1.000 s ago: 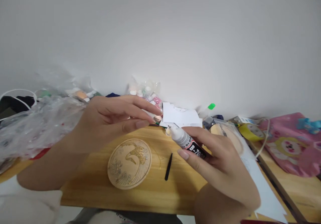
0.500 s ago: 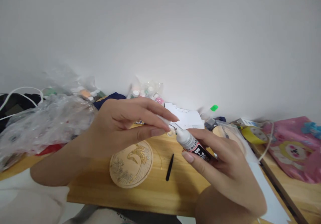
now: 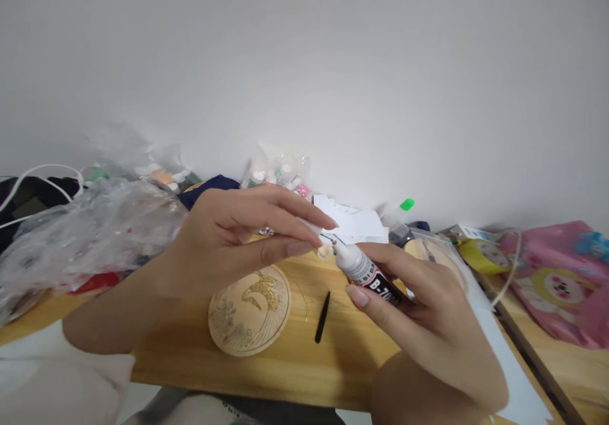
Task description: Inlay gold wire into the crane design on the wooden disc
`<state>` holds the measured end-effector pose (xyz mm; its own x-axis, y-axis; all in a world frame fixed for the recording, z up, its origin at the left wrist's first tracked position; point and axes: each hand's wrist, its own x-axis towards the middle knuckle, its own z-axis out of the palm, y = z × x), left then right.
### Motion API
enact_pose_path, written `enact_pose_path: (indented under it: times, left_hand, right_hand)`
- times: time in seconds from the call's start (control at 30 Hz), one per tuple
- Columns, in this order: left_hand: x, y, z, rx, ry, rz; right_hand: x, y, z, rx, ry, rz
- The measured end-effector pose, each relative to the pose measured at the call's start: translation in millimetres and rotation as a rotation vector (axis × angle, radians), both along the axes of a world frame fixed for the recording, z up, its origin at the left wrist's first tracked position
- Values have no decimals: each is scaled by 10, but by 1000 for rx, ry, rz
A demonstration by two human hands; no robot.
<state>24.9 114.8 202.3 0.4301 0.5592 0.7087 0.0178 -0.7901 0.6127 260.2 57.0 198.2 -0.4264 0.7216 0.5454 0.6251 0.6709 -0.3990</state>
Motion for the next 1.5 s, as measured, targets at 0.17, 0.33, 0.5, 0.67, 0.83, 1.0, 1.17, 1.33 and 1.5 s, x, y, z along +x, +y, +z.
enact_pose_path:
  times: [0.17, 0.33, 0.5, 0.67, 0.83, 1.0, 1.17, 1.33, 1.5]
  left_hand:
    - [10, 1, -4, 27, 10, 16]
    - [-6, 2, -31, 109, 43, 56]
    - [-32, 32, -60, 174, 95, 76]
    - [-27, 59, -49, 187, 136, 20]
    - [-24, 69, -43, 173, 167, -2]
    - [-21, 81, -58, 183, 195, -33]
    - [-21, 70, -65, 142, 221, -46]
    - [-56, 51, -138, 90, 160, 83]
    - [-291, 112, -431, -39, 3, 252]
  right_hand:
    - [1, 9, 0, 24, -9, -15]
    - [3, 24, -5, 12, -14, -21]
    - [22, 29, -13, 12, -57, -66]
    - [47, 18, 4, 20, -95, -65]
    - [50, 19, 7, 25, -108, -55]
    - [58, 33, -12, 1, -116, -56]
    - [47, 19, -19, -21, -113, -60]
    - [16, 51, -27, -51, -108, -87]
    - [-15, 160, -85, -21, -85, -322]
